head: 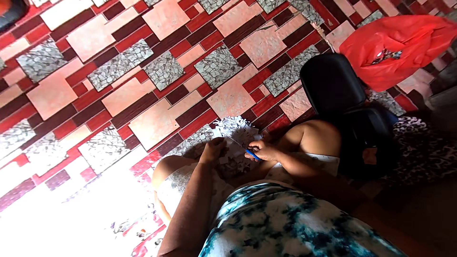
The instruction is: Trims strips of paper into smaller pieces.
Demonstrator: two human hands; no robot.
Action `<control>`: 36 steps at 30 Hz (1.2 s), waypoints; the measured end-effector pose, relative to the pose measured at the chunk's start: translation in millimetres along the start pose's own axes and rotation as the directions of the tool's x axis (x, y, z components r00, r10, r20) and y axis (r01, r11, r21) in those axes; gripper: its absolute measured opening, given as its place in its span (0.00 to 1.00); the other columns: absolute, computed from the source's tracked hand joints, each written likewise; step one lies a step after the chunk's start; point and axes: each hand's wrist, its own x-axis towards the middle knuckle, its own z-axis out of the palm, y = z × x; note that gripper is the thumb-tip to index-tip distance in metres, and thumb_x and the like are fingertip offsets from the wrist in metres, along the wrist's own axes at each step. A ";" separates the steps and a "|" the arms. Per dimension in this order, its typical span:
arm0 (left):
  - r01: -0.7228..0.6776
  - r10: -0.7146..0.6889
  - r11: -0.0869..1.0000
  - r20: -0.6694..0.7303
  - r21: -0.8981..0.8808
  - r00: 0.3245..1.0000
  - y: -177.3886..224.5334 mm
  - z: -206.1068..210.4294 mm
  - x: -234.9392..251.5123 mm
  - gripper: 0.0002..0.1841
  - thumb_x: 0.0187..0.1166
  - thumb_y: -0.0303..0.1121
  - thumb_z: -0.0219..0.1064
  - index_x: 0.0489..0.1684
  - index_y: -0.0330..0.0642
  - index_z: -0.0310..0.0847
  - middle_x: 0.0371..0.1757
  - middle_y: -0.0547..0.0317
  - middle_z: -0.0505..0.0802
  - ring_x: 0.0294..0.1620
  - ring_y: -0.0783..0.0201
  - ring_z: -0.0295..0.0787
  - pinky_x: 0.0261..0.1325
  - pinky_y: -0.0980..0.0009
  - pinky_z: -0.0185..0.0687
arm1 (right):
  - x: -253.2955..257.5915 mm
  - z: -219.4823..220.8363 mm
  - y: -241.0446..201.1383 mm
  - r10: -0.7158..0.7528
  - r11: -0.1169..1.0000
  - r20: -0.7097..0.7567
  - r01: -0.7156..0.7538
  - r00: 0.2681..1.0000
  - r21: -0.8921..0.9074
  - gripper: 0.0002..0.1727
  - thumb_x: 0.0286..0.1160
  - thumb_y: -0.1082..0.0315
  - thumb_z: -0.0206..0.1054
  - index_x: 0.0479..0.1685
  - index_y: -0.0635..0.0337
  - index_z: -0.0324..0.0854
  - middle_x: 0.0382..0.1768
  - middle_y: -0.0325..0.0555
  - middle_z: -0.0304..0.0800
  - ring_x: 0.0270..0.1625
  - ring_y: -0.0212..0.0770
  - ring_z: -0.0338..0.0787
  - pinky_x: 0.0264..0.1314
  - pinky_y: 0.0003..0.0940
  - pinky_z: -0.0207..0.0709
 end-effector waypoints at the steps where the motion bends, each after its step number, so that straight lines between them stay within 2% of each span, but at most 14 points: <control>1: 0.005 -0.005 1.000 0.016 0.005 1.000 -0.4 -0.2 0.4 0.08 0.89 0.26 0.59 0.56 0.33 0.79 0.29 0.59 0.87 0.22 0.73 0.82 0.28 0.79 0.79 | 0.1 0.1 0.1 -0.004 1.000 -0.008 0.004 1.000 0.007 0.17 0.82 0.62 0.70 0.55 0.70 0.81 0.31 0.40 0.85 0.29 0.24 0.81 0.37 0.20 0.76; 10: 0.015 -0.017 0.999 0.065 0.029 0.998 -0.5 -1.1 1.0 0.07 0.89 0.26 0.59 0.53 0.33 0.80 0.28 0.60 0.87 0.21 0.74 0.81 0.27 0.80 0.79 | 0.4 -0.1 0.3 -0.007 1.000 -0.001 0.007 1.000 -0.003 0.16 0.82 0.63 0.70 0.53 0.70 0.81 0.30 0.40 0.85 0.28 0.23 0.81 0.36 0.19 0.76; 16: -0.043 0.043 0.999 -0.012 -0.023 0.999 -0.7 -3.3 0.7 0.08 0.90 0.26 0.58 0.50 0.32 0.81 0.25 0.61 0.86 0.18 0.74 0.77 0.24 0.80 0.75 | 2.8 -0.1 4.3 -0.028 0.997 -0.101 0.035 0.994 0.073 0.14 0.81 0.65 0.70 0.51 0.70 0.81 0.28 0.40 0.85 0.28 0.25 0.81 0.34 0.20 0.76; 20: -0.023 0.023 1.000 0.002 0.001 1.000 -1.1 -2.9 1.2 0.07 0.89 0.27 0.59 0.50 0.32 0.80 0.24 0.60 0.86 0.17 0.74 0.78 0.23 0.80 0.76 | 0.3 0.8 -0.4 -0.008 1.000 -0.062 0.009 0.998 0.019 0.16 0.81 0.65 0.71 0.54 0.71 0.81 0.31 0.41 0.86 0.29 0.24 0.81 0.35 0.20 0.76; 22: -0.012 0.011 0.999 0.026 0.032 1.000 -1.5 -1.8 1.3 0.06 0.89 0.28 0.60 0.49 0.32 0.80 0.26 0.60 0.86 0.19 0.74 0.79 0.25 0.80 0.77 | 1.6 1.1 1.7 -0.013 1.000 -0.113 0.016 0.993 0.020 0.16 0.80 0.64 0.71 0.53 0.70 0.81 0.32 0.43 0.86 0.30 0.26 0.81 0.37 0.21 0.76; 24: -0.014 0.008 0.997 0.073 0.079 0.997 -2.0 -1.4 0.7 0.06 0.88 0.28 0.61 0.47 0.33 0.80 0.28 0.60 0.87 0.22 0.72 0.82 0.29 0.78 0.81 | 5.4 -0.5 6.8 -0.012 0.997 -0.206 0.027 0.978 0.069 0.18 0.79 0.66 0.72 0.57 0.71 0.80 0.36 0.48 0.85 0.33 0.31 0.80 0.40 0.27 0.76; 26: -0.004 -0.011 0.994 0.131 0.112 0.991 -1.2 -1.0 -1.5 0.05 0.87 0.27 0.63 0.47 0.34 0.80 0.33 0.59 0.88 0.28 0.70 0.85 0.35 0.76 0.84 | 8.4 -1.2 10.5 -0.017 0.994 -0.264 0.044 0.964 0.097 0.20 0.76 0.67 0.75 0.60 0.71 0.79 0.37 0.49 0.85 0.33 0.32 0.81 0.39 0.28 0.77; 28: 0.009 -0.025 0.994 0.151 0.104 0.988 -0.5 0.5 -2.4 0.05 0.87 0.27 0.63 0.47 0.33 0.79 0.36 0.57 0.88 0.32 0.68 0.87 0.39 0.72 0.87 | 8.0 -1.6 10.5 -0.028 0.998 -0.219 0.038 0.975 0.043 0.20 0.76 0.66 0.75 0.59 0.71 0.79 0.38 0.50 0.85 0.34 0.34 0.82 0.41 0.29 0.79; 31: -0.007 0.006 1.000 0.058 0.029 0.998 1.2 1.8 -2.8 0.05 0.87 0.25 0.62 0.49 0.31 0.79 0.36 0.55 0.88 0.31 0.67 0.88 0.40 0.70 0.89 | 4.5 -0.6 6.3 -0.034 0.996 -0.086 0.027 0.996 -0.084 0.18 0.79 0.62 0.73 0.53 0.71 0.81 0.35 0.48 0.83 0.34 0.32 0.80 0.43 0.28 0.77; 34: -0.020 0.018 0.998 -0.034 -0.065 0.999 2.5 -0.2 -0.8 0.05 0.88 0.25 0.60 0.51 0.32 0.77 0.37 0.55 0.87 0.31 0.66 0.88 0.40 0.70 0.90 | 1.1 -0.8 0.9 -0.019 0.997 -0.031 0.017 0.999 -0.079 0.19 0.80 0.63 0.72 0.56 0.71 0.80 0.34 0.45 0.84 0.32 0.28 0.81 0.41 0.23 0.77; 36: -0.015 0.012 0.997 -0.039 -0.074 0.999 3.5 -0.3 -1.4 0.05 0.88 0.25 0.60 0.51 0.32 0.77 0.38 0.54 0.88 0.31 0.65 0.89 0.41 0.69 0.90 | 0.4 -0.6 0.1 -0.013 0.997 -0.001 0.013 1.000 -0.073 0.19 0.80 0.63 0.72 0.56 0.71 0.80 0.33 0.44 0.85 0.31 0.26 0.80 0.39 0.22 0.77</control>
